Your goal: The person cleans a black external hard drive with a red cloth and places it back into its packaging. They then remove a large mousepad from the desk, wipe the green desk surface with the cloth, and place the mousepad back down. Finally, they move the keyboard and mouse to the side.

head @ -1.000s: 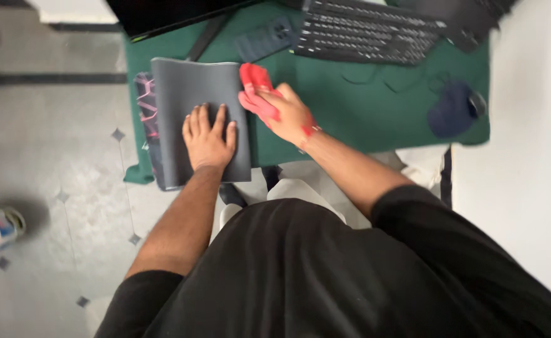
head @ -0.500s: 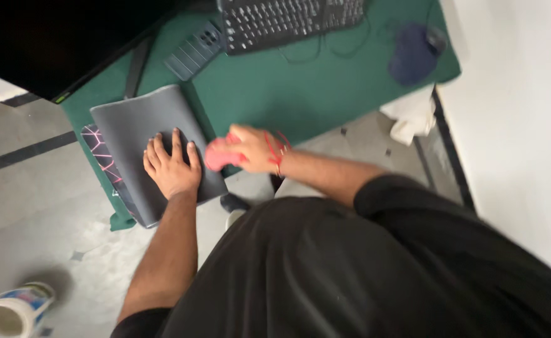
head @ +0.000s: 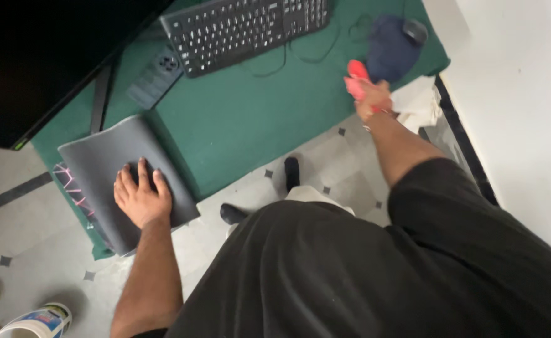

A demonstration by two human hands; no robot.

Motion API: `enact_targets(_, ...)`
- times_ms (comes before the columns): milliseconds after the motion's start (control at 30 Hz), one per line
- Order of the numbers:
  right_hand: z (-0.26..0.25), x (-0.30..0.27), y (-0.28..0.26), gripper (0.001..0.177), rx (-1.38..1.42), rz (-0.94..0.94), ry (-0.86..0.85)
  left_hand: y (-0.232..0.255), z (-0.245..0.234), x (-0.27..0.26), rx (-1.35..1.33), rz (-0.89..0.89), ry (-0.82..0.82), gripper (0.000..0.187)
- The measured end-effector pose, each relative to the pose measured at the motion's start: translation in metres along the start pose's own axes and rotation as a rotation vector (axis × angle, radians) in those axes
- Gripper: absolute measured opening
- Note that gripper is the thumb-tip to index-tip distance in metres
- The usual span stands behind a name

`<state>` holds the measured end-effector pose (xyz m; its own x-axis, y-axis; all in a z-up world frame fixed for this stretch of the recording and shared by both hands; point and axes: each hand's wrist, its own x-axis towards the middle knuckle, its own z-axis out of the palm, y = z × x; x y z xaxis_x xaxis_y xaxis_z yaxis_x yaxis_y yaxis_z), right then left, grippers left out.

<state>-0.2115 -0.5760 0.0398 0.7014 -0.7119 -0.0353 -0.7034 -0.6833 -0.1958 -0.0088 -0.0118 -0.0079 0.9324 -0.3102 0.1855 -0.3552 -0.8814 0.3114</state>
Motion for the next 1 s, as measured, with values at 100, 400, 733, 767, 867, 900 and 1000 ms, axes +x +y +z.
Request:
enact_targets(100,0.003,0.022,0.007,0.043,0.232,0.087,0.064,0.002,0.005,0.001,0.003,-0.012,-0.001,0.049)
enact_targets(400,0.006,0.047,-0.025,0.052,0.189,-0.551,-0.053,0.029,0.043,-0.006,0.005,-0.283,-0.107,0.062)
enact_targets(733,-0.016,-0.044,0.148,0.043,0.193,0.043,-0.037,0.057,0.028,-0.002,0.085,-0.312,-0.178,0.087)
enact_targets(767,-0.022,-0.052,0.14,0.045,0.277,0.109,0.025,0.05,0.024,0.002,0.157,-0.348,-0.257,0.088)
enact_targets(867,-0.042,-0.051,0.076,0.026,0.725,0.381,-0.285,0.023,0.025,0.026,0.189,-0.175,-0.251,0.088)
enact_targets(900,-0.046,-0.048,0.046,0.025,0.816,0.26,-0.296,0.014,0.026,0.027,0.171,-0.079,-0.213,0.089)
enact_targets(1000,-0.052,-0.032,-0.041,0.031,0.85,-0.673,-0.075,0.012,0.039,0.029,0.036,0.009,-0.104,0.091)
